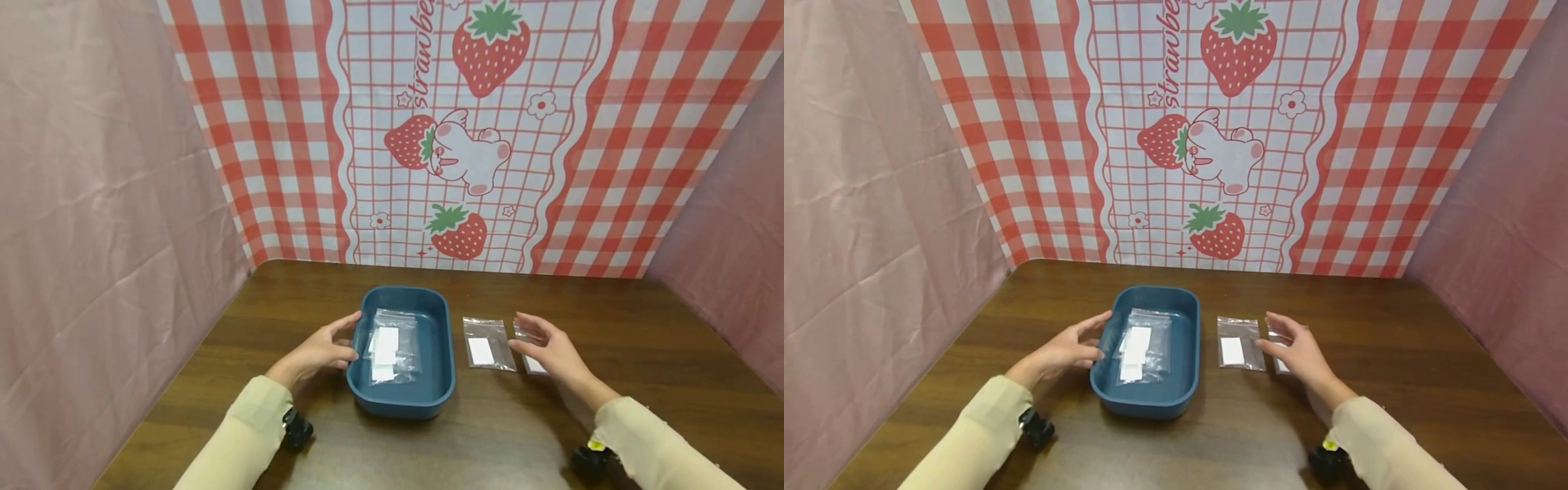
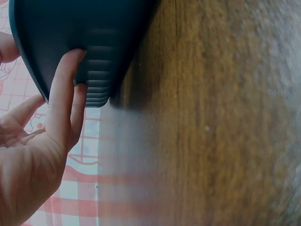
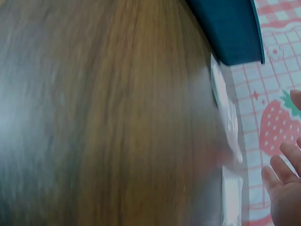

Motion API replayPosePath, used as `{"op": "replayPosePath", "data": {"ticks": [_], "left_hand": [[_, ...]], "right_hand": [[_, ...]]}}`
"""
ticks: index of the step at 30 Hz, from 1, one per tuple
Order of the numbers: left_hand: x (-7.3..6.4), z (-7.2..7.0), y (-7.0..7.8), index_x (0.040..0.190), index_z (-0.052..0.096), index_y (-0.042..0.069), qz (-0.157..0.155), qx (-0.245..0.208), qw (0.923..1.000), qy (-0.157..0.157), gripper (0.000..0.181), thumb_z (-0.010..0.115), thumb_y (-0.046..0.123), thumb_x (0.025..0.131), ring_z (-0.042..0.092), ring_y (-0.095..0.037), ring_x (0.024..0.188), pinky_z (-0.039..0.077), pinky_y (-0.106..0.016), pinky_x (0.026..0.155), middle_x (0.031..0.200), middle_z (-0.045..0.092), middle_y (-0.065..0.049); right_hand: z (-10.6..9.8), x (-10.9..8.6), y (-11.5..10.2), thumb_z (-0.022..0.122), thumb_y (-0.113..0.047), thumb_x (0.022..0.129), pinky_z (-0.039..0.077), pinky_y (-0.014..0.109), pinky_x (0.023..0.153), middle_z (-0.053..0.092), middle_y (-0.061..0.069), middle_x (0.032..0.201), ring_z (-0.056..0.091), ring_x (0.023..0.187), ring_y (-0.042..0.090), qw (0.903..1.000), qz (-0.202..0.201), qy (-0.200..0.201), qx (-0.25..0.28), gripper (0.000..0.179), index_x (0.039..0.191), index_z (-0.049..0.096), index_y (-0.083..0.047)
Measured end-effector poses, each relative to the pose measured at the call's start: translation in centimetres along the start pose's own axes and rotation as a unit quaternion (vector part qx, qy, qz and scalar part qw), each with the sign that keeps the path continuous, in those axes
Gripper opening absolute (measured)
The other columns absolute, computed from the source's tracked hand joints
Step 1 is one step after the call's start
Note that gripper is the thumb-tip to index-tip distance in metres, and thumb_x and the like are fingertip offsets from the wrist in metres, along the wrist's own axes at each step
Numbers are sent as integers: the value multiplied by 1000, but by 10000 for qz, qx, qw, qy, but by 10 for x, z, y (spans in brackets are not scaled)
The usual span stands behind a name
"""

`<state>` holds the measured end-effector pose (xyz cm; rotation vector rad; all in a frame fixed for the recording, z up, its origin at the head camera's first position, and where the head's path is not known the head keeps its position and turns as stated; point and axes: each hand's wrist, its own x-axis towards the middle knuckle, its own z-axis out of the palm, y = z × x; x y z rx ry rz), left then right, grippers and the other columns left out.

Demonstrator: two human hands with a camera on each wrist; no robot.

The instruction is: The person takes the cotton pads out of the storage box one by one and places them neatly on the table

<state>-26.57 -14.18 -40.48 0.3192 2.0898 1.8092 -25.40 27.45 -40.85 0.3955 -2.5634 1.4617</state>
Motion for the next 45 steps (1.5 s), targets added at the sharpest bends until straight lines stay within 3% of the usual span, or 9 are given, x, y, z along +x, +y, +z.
{"op": "replayPosePath", "data": {"ticks": [7, 14, 20, 33, 45], "left_hand": [[0, 0, 0, 147, 28, 12, 11, -19, 10000, -29, 81, 63, -6, 77, 50, -38, 113, 53, -40, 74, 142, 30, -22], [0, 1, 2, 147, 28, 12, -35, 22, 10000, 15, 80, 62, -6, 77, 50, -38, 113, 53, -40, 74, 143, 31, -21], [0, 1, 2, 147, 29, 13, -85, 54, 9999, 27, 80, 63, -6, 77, 49, -37, 114, 53, -40, 74, 144, 31, -20], [1, 0, 2, 147, 28, 12, -39, 8, 10000, 58, 81, 62, -7, 76, 50, -37, 114, 53, -39, 72, 143, 31, -20], [1, 1, 1, 147, 28, 12, -26, -34, 10000, 66, 81, 61, -8, 76, 50, -38, 113, 53, -38, 70, 143, 31, -20]], "right_hand": [[14, 5, -13, 70, -13, 83, 45, 16, 80, 52, 27, 126, 49, 112, 42, 9996, -62, -67, 273, 57, 131, 46, 6], [29, 12, -26, 71, -12, 81, 42, 42, 92, 51, 25, 127, 47, 115, 41, 9983, -119, -203, 540, 59, 132, 46, 5], [39, 19, -39, 72, -11, 80, 47, 33, 87, 52, 24, 127, 48, 115, 43, 9964, -165, -410, 724, 60, 132, 47, 4], [66, 41, -66, 74, -20, 80, 37, 49, 97, 51, 19, 130, 49, 118, 33, 9940, -353, -669, 783, 60, 132, 49, -3], [93, 61, -93, 73, -14, 80, 37, 43, 99, 52, 16, 130, 46, 121, 29, 9888, -601, -802, 1105, 57, 131, 50, -1]]}}
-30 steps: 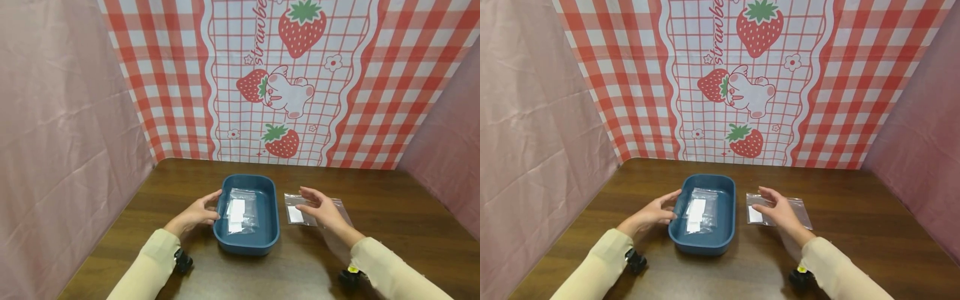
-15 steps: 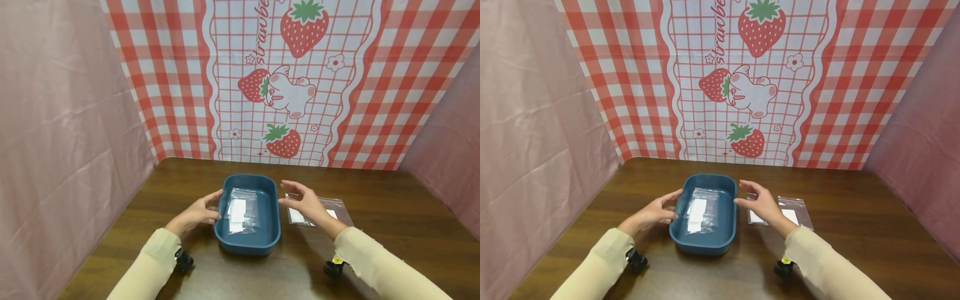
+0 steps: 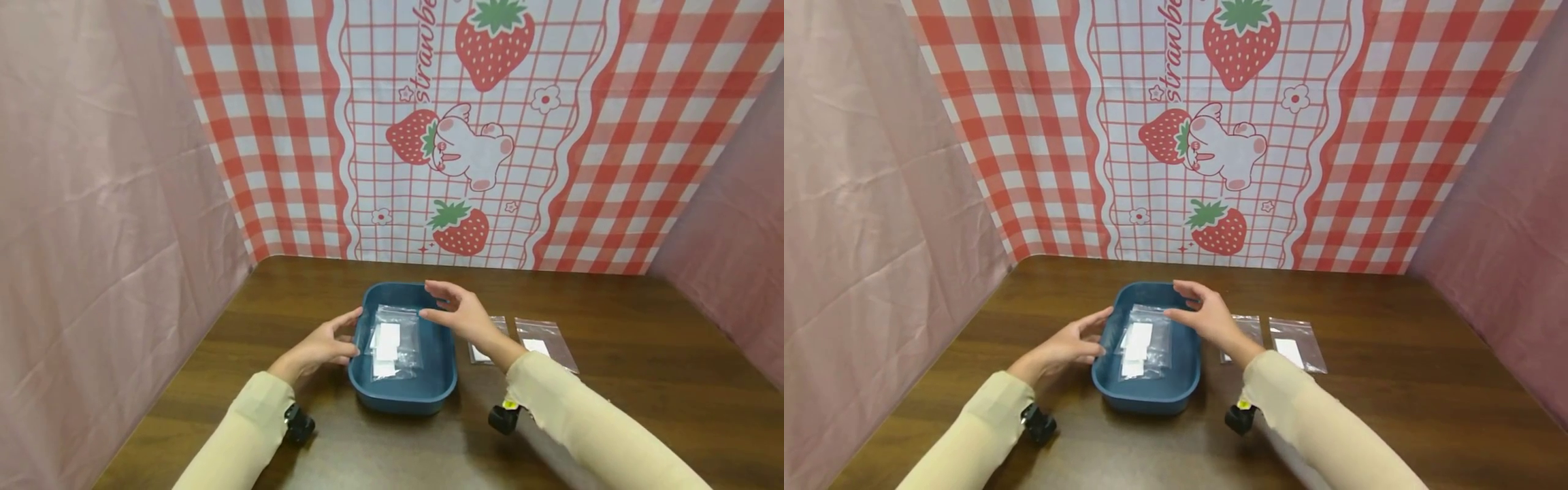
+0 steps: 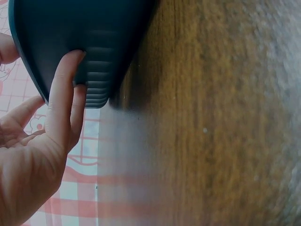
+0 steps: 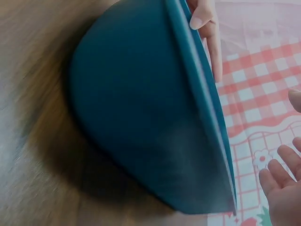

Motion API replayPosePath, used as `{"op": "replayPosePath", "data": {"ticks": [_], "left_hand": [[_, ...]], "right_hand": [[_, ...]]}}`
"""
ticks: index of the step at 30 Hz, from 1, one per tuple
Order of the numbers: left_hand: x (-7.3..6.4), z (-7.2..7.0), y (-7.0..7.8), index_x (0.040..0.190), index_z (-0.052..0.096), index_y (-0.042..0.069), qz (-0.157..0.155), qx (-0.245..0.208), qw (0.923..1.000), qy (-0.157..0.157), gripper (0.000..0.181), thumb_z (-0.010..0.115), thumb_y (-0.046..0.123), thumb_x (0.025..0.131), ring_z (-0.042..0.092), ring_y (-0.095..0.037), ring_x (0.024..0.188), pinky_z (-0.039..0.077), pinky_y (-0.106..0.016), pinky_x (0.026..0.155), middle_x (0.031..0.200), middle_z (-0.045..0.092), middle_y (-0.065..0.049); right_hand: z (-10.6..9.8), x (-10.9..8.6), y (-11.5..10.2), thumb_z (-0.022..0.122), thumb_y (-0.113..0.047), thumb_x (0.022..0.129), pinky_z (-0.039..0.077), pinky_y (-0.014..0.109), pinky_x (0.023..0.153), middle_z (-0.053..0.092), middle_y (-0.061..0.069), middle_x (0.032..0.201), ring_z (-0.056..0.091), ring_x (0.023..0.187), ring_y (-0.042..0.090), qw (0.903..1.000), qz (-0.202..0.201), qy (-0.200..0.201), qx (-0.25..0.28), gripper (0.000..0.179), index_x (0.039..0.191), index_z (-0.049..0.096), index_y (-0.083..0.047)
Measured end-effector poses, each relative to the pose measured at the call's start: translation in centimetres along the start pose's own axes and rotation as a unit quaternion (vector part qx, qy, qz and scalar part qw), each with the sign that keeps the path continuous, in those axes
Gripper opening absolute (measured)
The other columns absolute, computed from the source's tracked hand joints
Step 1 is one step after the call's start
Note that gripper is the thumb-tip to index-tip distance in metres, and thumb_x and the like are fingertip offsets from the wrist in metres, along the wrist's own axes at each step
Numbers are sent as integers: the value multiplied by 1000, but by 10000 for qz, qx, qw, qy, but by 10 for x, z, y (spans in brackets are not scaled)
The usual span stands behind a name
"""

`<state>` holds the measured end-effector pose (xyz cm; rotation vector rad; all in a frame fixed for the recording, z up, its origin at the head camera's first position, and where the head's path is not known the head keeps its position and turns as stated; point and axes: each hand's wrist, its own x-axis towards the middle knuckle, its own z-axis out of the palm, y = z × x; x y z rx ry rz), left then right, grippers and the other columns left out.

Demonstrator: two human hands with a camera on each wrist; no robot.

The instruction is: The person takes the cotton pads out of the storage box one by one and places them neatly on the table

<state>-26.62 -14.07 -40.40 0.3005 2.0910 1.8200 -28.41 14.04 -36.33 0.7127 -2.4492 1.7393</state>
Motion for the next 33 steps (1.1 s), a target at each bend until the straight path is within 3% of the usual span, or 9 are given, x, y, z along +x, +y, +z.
{"op": "replayPosePath", "data": {"ticks": [9, 14, 18, 20, 27, 33], "left_hand": [[1, 0, 2, 147, 29, 14, -37, 4, 10000, 39, 81, 62, -7, 76, 50, -36, 113, 53, -39, 72, 143, 31, -19], [2, 0, 1, 147, 29, 14, -75, -38, 9999, 69, 81, 62, -7, 76, 51, -35, 111, 53, -40, 71, 143, 31, -18], [1, 0, 0, 147, 28, 13, -22, -101, 9999, 17, 81, 61, -7, 75, 52, -35, 110, 53, -39, 70, 142, 32, -20], [1, 0, -1, 147, 28, 13, -15, -126, 9999, -8, 82, 62, -6, 75, 52, -35, 110, 53, -39, 71, 142, 32, -20], [0, -1, -1, 147, 28, 13, -24, -152, 9999, 1, 81, 61, -7, 75, 52, -36, 110, 53, -39, 71, 141, 33, -19], [1, -1, 0, 147, 28, 14, -18, -154, 9999, -8, 81, 61, -6, 76, 53, -35, 109, 53, -39, 70, 141, 34, -18]], "right_hand": [[13, 17, -26, 70, -9, 82, 34, 47, 100, 48, 20, 133, 43, 123, 33, 9999, 122, -25, 98, 56, 132, 48, 2], [23, 22, -47, 68, -10, 84, 35, 44, 100, 47, 20, 133, 43, 123, 34, 9992, 404, -59, 40, 55, 133, 47, 2], [30, 27, -52, 68, -13, 84, 37, 43, 98, 46, 19, 136, 43, 123, 34, 9983, 566, -61, 124, 56, 134, 46, -1], [34, 31, -51, 69, -14, 84, 38, 43, 98, 45, 19, 136, 43, 123, 34, 9983, 560, -76, 145, 57, 135, 46, -1], [46, 59, -12, 74, -26, 80, 38, 39, 99, 47, 11, 136, 43, 124, 27, 9983, 570, 70, 52, 63, 135, 48, -10], [49, 66, -4, 74, -25, 79, 39, 42, 97, 48, 10, 135, 42, 125, 30, 9970, 746, -78, -191, 64, 135, 47, -9]]}}
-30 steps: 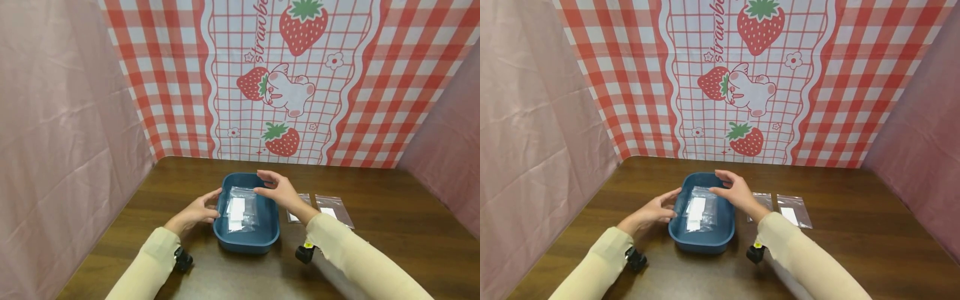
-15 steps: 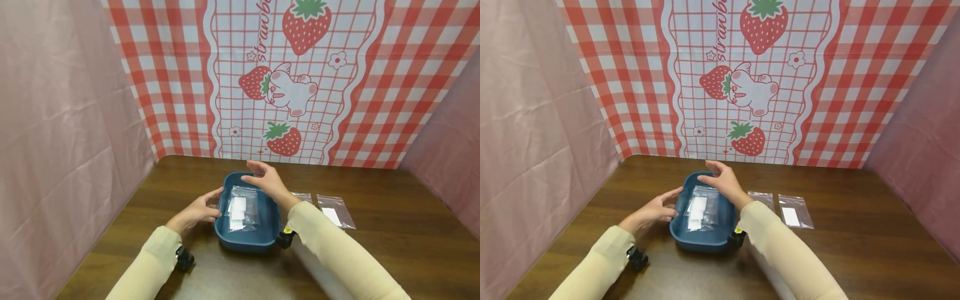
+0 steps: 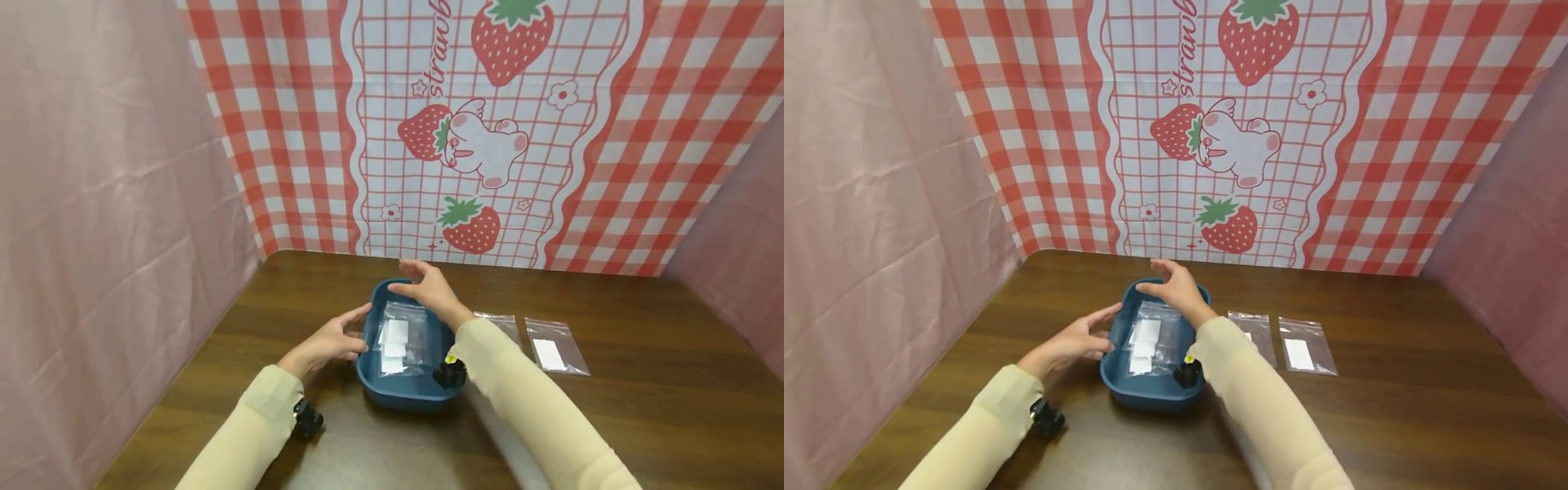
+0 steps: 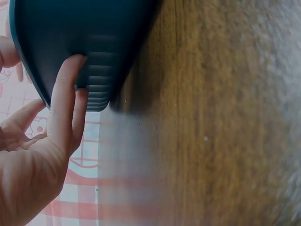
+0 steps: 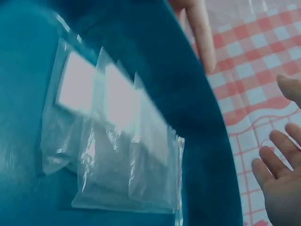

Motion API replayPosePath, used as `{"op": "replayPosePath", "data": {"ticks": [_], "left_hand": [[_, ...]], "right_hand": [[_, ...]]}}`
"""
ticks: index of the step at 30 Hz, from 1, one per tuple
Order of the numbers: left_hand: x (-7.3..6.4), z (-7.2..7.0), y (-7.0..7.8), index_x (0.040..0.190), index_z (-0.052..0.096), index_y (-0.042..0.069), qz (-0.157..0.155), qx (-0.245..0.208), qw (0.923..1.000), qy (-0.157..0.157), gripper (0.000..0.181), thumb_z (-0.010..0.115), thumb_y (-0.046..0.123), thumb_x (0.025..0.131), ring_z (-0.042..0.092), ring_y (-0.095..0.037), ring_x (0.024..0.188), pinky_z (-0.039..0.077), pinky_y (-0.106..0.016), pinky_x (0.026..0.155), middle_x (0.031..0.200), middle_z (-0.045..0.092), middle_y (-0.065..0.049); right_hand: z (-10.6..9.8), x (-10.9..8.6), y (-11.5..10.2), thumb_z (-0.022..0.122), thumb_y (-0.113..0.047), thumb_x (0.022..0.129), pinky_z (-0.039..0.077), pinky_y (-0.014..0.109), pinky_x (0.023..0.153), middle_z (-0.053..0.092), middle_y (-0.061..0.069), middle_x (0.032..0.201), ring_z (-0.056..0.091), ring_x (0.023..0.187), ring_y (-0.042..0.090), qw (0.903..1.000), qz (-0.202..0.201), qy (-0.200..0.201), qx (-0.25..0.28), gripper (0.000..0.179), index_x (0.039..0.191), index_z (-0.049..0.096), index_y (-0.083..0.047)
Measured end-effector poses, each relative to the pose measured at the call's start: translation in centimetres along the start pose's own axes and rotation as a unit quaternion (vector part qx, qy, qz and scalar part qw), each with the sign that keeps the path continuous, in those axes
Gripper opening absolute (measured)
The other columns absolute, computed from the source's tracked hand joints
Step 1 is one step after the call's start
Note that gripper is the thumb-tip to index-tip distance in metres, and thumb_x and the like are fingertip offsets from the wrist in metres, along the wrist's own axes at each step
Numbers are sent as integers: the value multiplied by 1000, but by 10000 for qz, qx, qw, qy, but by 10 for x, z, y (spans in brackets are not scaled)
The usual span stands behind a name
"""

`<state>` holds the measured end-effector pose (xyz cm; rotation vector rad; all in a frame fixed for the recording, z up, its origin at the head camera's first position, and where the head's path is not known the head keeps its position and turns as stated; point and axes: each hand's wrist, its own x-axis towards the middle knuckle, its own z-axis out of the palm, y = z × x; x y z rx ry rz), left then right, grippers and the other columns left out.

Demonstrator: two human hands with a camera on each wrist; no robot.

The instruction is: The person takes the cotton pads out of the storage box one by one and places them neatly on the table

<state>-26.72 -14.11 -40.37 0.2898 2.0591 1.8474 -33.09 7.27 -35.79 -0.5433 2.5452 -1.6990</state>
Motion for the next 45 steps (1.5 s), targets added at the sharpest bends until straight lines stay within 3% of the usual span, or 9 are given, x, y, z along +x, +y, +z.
{"op": "replayPosePath", "data": {"ticks": [9, 17, 21, 25, 31, 38, 45], "left_hand": [[0, 0, 1, 147, 28, 13, -42, 114, 9999, 78, 81, 61, -7, 76, 51, -36, 111, 53, -40, 71, 142, 34, -19], [0, 0, 2, 147, 29, 16, -66, 174, 9998, 82, 80, 61, -6, 77, 51, -33, 110, 53, -39, 71, 144, 33, -15], [0, -1, 1, 147, 28, 14, -16, 183, 9998, 35, 81, 61, -6, 77, 51, -33, 111, 53, -39, 71, 144, 33, -16], [0, 0, 1, 147, 28, 15, -39, 212, 9998, 50, 81, 61, -6, 77, 50, -34, 112, 53, -39, 72, 145, 32, -15], [0, -1, 0, 147, 29, 16, -82, 185, 9997, 98, 80, 61, -7, 77, 50, -34, 112, 53, -40, 73, 144, 33, -16], [-1, 0, 2, 147, 29, 17, -110, 227, 9996, 125, 81, 62, -6, 77, 50, -34, 111, 53, -40, 73, 143, 33, -15], [0, 0, 1, 147, 29, 16, -55, 212, 9997, 110, 80, 61, -7, 78, 50, -34, 112, 53, -40, 71, 143, 34, -16]], "right_hand": [[4, -2, 15, 75, -24, 79, 34, 45, 100, 41, 14, 140, 36, 129, 30, 9918, 366, -940, -786, 73, 140, 39, -4], [2, -5, 23, 78, -25, 74, 27, 46, 105, 37, 16, 143, 32, 131, 30, 9582, 600, -2230, -1690, 83, 141, 36, -1], [1, -4, 27, 81, -25, 71, 29, 45, 104, 41, 15, 140, 37, 127, 28, 9401, 561, -2636, -2089, 82, 139, 40, -4], [2, -3, 31, 82, -24, 69, 32, 43, 102, 45, 13, 137, 41, 123, 25, 9241, 350, -2796, -2580, 77, 136, 47, -7], [3, -1, 30, 82, -23, 69, 34, 42, 100, 49, 13, 133, 43, 121, 25, 9243, 167, -2755, -2636, 71, 132, 52, -6], [1, -2, 28, 76, -35, 76, 35, 44, 100, 48, 10, 135, 42, 123, 25, 9327, 642, -2620, -2396, 68, 133, 51, -9], [3, -2, 29, 81, -27, 71, 37, 42, 98, 53, 7, 130, 47, 116, 21, 9275, 557, -2607, -2621, 63, 127, 58, -12]]}}
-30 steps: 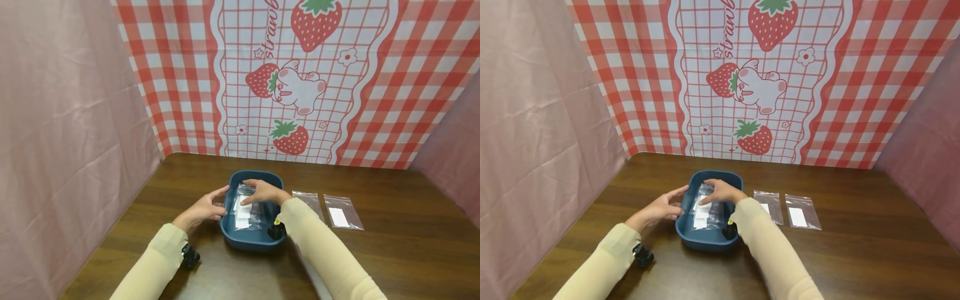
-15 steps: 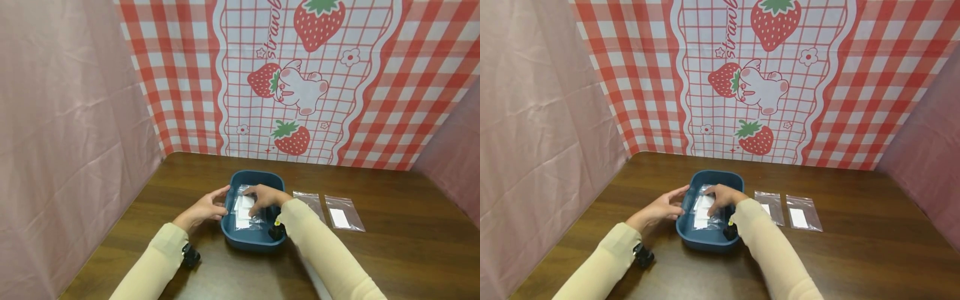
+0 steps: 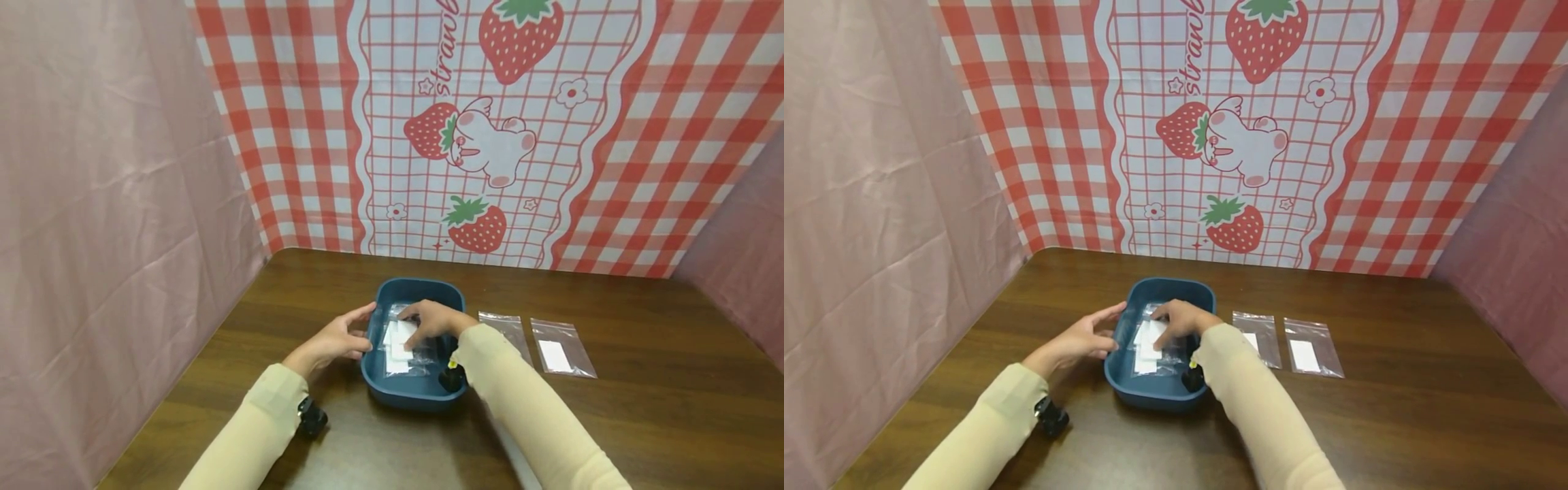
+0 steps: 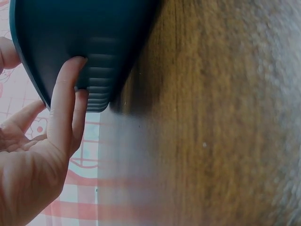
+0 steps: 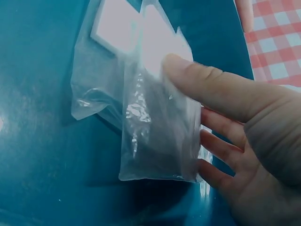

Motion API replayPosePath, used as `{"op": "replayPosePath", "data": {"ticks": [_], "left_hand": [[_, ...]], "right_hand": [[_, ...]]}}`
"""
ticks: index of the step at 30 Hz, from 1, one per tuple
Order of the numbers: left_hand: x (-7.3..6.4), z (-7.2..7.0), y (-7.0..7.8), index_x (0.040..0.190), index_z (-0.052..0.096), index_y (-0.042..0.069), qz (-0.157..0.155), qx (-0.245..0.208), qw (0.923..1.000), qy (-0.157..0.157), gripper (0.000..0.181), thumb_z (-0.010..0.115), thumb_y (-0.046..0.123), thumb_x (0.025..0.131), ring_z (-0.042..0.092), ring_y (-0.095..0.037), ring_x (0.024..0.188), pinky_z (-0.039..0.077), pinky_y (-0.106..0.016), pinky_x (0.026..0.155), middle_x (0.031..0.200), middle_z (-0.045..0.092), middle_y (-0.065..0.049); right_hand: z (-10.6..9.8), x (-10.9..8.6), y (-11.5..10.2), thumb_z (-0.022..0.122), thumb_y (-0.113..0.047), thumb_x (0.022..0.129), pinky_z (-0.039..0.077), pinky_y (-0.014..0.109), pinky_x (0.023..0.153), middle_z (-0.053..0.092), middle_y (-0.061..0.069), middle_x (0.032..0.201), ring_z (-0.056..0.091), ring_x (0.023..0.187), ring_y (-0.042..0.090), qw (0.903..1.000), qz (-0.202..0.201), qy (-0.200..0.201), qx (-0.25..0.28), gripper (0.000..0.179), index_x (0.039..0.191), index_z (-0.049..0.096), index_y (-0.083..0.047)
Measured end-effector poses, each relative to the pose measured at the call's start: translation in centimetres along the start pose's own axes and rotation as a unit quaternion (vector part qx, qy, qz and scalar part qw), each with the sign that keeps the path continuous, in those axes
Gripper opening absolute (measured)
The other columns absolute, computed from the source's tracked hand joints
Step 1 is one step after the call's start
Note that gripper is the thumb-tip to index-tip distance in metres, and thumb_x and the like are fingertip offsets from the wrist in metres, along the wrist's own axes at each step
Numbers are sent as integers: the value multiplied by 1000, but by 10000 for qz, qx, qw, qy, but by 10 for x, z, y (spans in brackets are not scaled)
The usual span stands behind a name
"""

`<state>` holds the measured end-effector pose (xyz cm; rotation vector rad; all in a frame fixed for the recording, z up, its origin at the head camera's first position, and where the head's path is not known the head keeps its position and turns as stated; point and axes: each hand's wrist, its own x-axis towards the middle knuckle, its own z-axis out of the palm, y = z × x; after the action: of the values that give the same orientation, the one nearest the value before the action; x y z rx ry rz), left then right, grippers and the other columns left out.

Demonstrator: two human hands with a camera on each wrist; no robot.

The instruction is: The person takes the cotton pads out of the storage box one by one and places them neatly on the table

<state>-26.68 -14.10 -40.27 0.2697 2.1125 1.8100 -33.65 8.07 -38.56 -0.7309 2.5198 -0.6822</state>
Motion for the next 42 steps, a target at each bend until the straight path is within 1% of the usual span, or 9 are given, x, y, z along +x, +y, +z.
{"op": "replayPosePath", "data": {"ticks": [7, 14, 16, 21, 27, 31, 36, 38, 42], "left_hand": [[1, 2, 1, 148, 28, 15, 17, 14, 10000, -63, 81, 61, -7, 78, 51, -34, 111, 53, -40, 72, 143, 33, -16], [2, 3, 3, 147, 28, 16, -7, 38, 10000, -76, 80, 61, -6, 78, 50, -34, 113, 53, -39, 72, 144, 32, -15], [2, 4, 3, 147, 29, 16, -15, 42, 10000, -65, 80, 61, -7, 78, 50, -33, 113, 53, -39, 72, 144, 32, -15], [2, 5, 4, 147, 29, 16, -33, 20, 10000, -25, 80, 61, -7, 78, 51, -32, 110, 53, -38, 72, 143, 34, -16], [2, 5, 2, 147, 28, 15, 10, -74, 9999, -74, 80, 59, -8, 77, 52, -33, 108, 53, -37, 70, 142, 33, -18], [2, 5, 1, 147, 30, 15, 8, -62, 10000, 27, 80, 60, -9, 77, 53, -33, 107, 53, -37, 70, 140, 35, -18], [1, 6, 1, 146, 32, 16, -24, -45, 9999, 139, 80, 61, -8, 75, 53, -32, 107, 53, -38, 70, 139, 37, -17], [1, 6, 0, 147, 31, 14, 6, -59, 9999, 108, 81, 61, -8, 75, 53, -33, 107, 53, -37, 69, 138, 37, -18], [0, 5, -1, 147, 29, 13, 30, -39, 10000, 76, 81, 60, -8, 75, 52, -34, 109, 53, -37, 68, 139, 36, -20]], "right_hand": [[-1, -3, -1, 82, -21, 70, 39, 40, 97, 57, 6, 125, 49, 116, 21, 9995, -179, 104, -243, 60, 125, 60, -10], [-6, -7, -3, 81, -20, 71, 39, 40, 97, 57, 6, 125, 50, 115, 22, 9991, -169, 339, -172, 59, 126, 60, -11], [-9, -9, -4, 80, -18, 72, 39, 40, 97, 57, 6, 125, 50, 114, 22, 9986, -293, 413, -172, 59, 126, 59, -10], [-19, -14, -6, 79, -15, 72, 40, 39, 95, 58, 8, 124, 51, 114, 23, 9946, -781, 584, -342, 59, 126, 57, -5], [-29, -23, -8, 80, -15, 72, 40, 41, 95, 56, 7, 127, 49, 117, 25, 9933, -907, 682, -203, 62, 128, 55, -5], [-31, -32, -10, 80, -16, 72, 40, 41, 95, 55, 7, 128, 48, 118, 24, 9919, -980, 801, -104, 63, 130, 55, -8], [-31, -49, -16, 79, -17, 73, 43, 40, 90, 54, 5, 129, 49, 115, 21, 9892, -1078, 975, -164, 63, 130, 55, -12], [-31, -58, -17, 79, -18, 73, 44, 40, 89, 53, 4, 130, 49, 115, 22, 9866, -1204, 1063, -280, 63, 131, 54, -13], [-29, -75, -17, 79, -18, 74, 43, 43, 91, 52, 5, 132, 47, 119, 24, 9785, -1598, 1209, -490, 65, 132, 53, -11]]}}
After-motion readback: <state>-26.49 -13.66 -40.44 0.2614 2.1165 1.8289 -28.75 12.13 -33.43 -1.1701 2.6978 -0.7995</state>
